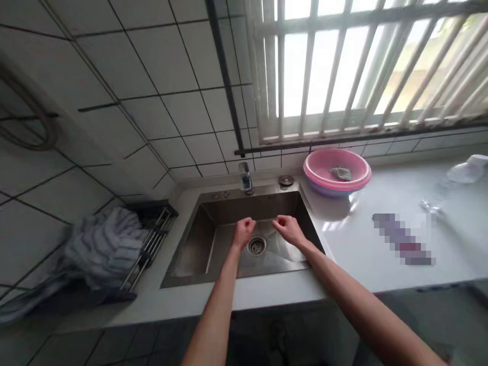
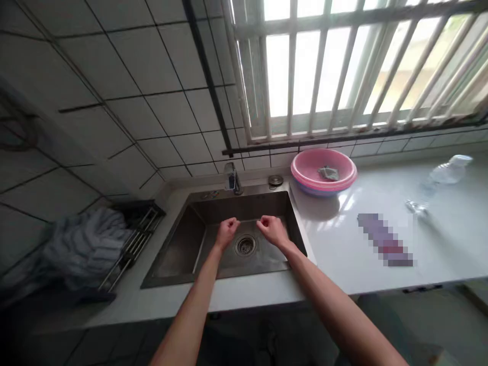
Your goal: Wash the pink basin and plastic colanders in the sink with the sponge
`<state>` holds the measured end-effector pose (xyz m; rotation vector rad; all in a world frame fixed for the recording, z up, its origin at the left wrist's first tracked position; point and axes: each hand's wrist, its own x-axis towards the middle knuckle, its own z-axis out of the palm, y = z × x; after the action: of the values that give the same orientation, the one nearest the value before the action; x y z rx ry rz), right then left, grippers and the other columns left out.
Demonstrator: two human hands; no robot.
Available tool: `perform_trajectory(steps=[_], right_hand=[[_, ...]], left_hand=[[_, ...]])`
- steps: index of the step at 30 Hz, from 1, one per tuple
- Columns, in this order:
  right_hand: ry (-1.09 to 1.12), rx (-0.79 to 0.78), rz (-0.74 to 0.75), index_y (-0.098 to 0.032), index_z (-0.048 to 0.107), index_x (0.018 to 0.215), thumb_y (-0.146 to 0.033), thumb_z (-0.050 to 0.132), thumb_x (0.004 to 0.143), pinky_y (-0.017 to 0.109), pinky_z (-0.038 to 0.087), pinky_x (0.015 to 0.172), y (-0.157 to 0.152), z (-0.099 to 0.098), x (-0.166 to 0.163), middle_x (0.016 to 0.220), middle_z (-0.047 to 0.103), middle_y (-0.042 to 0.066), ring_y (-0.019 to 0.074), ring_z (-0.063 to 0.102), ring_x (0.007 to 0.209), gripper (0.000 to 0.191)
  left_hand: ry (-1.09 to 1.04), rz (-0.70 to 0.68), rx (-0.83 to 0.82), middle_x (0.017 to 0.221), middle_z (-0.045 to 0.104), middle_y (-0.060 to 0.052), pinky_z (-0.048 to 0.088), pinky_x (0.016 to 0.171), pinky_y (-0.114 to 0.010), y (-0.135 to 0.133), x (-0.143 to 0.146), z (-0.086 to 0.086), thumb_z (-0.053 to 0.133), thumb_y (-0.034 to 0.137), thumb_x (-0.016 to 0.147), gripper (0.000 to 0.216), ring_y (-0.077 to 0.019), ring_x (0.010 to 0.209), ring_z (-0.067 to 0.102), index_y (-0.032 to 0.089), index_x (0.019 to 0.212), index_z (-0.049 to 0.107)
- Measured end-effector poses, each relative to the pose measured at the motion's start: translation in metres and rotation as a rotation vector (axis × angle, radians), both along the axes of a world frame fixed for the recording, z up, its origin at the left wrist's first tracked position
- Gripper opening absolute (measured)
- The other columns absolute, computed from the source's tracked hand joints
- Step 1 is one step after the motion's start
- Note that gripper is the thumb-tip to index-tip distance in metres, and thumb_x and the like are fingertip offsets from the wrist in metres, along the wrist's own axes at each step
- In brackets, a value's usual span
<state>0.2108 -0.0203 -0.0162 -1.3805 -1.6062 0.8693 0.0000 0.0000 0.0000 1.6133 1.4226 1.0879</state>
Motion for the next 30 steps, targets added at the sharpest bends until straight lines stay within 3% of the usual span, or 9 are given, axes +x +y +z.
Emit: perform_trajectory(steps=[30], right_hand=[[0.005,0.007,0.007,-0.02,0.055,0.063,-0.045,0.057,0.09,0.026,0.029,0.057,-0.008,0.015,-0.004,0.058,0.053,-0.002,0.0136,0.046,0.058,0.037]], left_hand=[[-0.006,-0.017,0.014,0.059,0.027,0.007,0.023,0.058,-0.027,0.001,-0.005,-0.007,0.057,0.05,0.083,0.043,-0.0111,0.059,0.027,0.024,0.06,0.032]])
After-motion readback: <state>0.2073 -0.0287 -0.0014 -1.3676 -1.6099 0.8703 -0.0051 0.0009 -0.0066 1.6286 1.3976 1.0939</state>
